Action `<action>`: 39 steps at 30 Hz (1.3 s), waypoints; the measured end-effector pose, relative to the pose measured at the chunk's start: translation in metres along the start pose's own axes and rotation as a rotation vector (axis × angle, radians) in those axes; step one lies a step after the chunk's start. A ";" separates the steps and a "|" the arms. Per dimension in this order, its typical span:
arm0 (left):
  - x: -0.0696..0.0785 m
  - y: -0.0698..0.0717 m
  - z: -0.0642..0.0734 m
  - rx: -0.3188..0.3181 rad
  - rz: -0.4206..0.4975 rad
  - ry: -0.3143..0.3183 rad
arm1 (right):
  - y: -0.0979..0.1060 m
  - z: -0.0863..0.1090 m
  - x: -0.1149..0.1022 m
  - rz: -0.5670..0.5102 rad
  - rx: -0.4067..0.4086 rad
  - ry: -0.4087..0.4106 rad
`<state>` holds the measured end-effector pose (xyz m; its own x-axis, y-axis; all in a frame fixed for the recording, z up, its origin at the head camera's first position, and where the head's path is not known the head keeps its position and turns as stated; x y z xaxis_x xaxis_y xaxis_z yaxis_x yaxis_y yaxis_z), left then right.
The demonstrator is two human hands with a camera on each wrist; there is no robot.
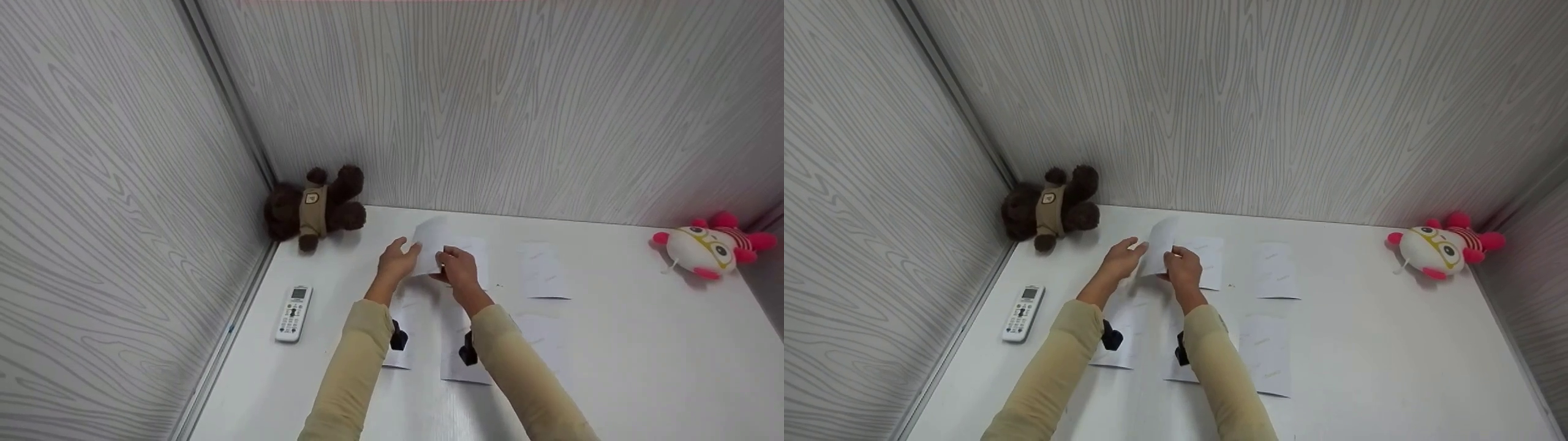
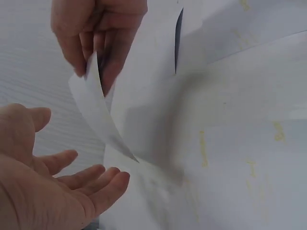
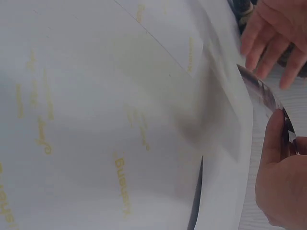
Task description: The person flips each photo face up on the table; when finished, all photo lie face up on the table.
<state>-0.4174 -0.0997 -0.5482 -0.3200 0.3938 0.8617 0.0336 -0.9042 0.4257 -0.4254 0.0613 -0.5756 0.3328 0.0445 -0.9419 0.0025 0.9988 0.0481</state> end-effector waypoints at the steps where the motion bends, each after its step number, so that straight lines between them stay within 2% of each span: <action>1: 0.007 -0.003 0.001 -0.009 -0.026 -0.010 | -0.001 0.001 -0.002 0.003 0.006 0.012; 4: 0.022 -0.014 0.006 -0.042 -0.052 -0.012 | -0.008 0.004 -0.008 0.007 0.013 0.052; 7: 0.029 -0.023 0.009 -0.069 -0.010 0.008 | -0.013 0.009 -0.015 0.054 0.024 0.111; 9: 0.031 -0.026 0.010 -0.067 0.037 0.017 | -0.016 0.012 -0.020 0.123 0.042 0.166; 14: 0.033 -0.021 0.008 -0.007 0.136 -0.016 | -0.024 0.017 -0.034 0.379 0.115 0.329; 18: 0.033 -0.014 0.006 0.029 0.185 -0.049 | -0.032 0.021 -0.040 0.481 0.127 0.406; 24: 0.022 0.000 0.003 0.091 0.312 -0.029 | -0.044 0.024 -0.040 0.446 0.055 0.411; 26: 0.018 0.004 0.002 0.097 0.380 -0.025 | -0.044 0.026 -0.042 0.446 0.044 0.422; 28: 0.016 0.009 0.001 0.099 0.410 -0.024 | -0.040 0.027 -0.046 0.451 0.050 0.441; 33: 0.014 0.017 -0.001 0.060 0.438 -0.016 | -0.018 0.025 -0.056 0.440 0.112 0.480; 39: 0.010 0.021 -0.001 -0.008 0.502 0.017 | 0.016 0.015 -0.054 0.374 0.185 0.427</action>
<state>-0.4210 -0.1145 -0.5309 -0.2818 -0.0930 0.9550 0.1801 -0.9827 -0.0426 -0.4291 0.0746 -0.5188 -0.0657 0.4345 -0.8983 0.1350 0.8958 0.4235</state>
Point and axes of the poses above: each hand's wrist, its own z-axis away from the middle knuckle, its own y-axis out of the back of the hand, x = y × z, the point moved 9 cm from there along -z, towards the middle knuckle, and after that the axes turned 2 degrees about z, right-handed, at the moved point
